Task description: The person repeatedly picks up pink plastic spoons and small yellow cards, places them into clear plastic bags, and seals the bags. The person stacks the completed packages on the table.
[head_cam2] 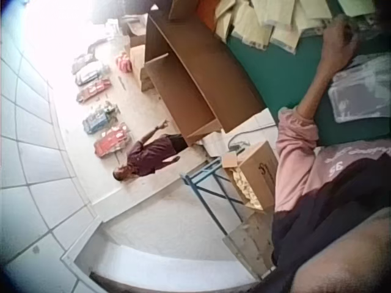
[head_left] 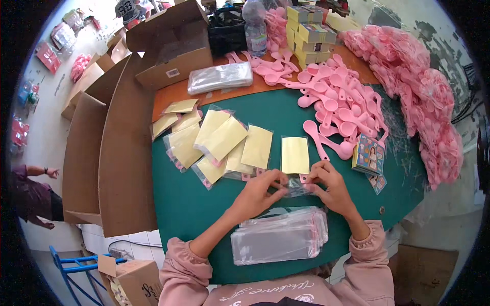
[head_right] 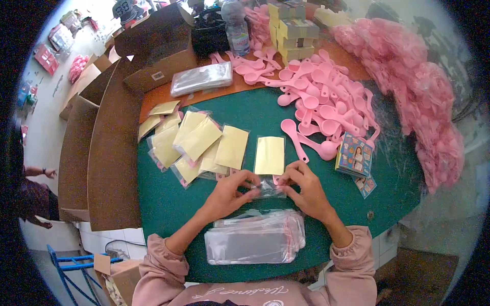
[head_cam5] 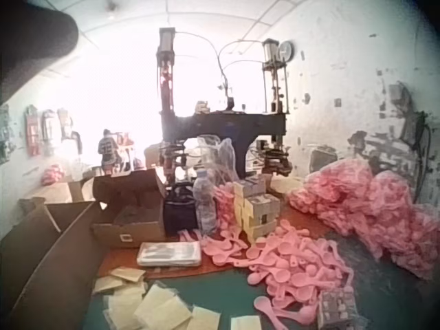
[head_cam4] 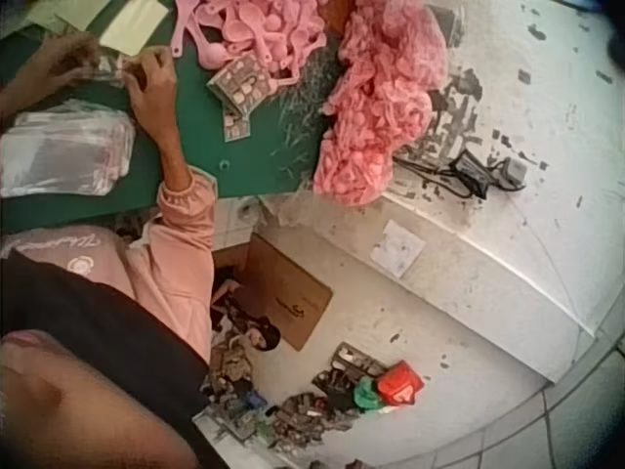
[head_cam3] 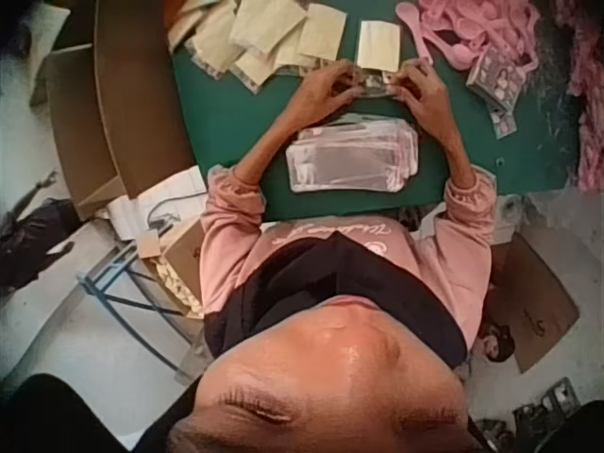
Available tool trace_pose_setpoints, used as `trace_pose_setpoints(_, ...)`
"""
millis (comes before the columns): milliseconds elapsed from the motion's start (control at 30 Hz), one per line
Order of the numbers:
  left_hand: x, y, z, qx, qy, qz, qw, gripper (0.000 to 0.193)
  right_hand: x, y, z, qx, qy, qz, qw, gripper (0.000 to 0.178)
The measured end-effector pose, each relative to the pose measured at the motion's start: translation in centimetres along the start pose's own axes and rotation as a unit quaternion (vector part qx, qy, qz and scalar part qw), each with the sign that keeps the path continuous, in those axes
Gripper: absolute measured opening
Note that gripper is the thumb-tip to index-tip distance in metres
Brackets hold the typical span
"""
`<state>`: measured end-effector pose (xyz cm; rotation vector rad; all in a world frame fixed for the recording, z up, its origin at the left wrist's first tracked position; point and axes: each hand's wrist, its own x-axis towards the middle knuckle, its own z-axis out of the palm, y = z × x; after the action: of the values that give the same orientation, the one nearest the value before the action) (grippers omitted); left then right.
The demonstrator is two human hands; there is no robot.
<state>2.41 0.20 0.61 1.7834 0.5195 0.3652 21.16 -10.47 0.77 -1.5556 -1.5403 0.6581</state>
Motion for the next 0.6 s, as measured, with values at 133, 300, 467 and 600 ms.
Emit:
trace_pose_setpoints(133,0.0,-0.8,0.6,0.018,0.038,-0.016,0.999,0.015,-0.6,1.1,0.2,0.144,0.007,0.098,0.985,0.012)
trace_pose_setpoints(300,0.2,-1.7,0.8,0.017,0.065,-0.054,0.996,0.017,-0.3,0.8,0.8,0.247,0.02,0.207,0.947,0.01)
trace_pose_setpoints(467,0.5,-0.9,0.8,-0.085,0.108,-0.107,0.985,0.023,-0.1,0.7,1.6,0.242,0.081,0.216,0.942,0.011)
trace_pose_setpoints(600,0.5,-1.5,1.1,-0.087,0.11,-0.092,0.986,0.028,-0.1,0.7,1.7,0.246,0.096,0.216,0.94,0.011)
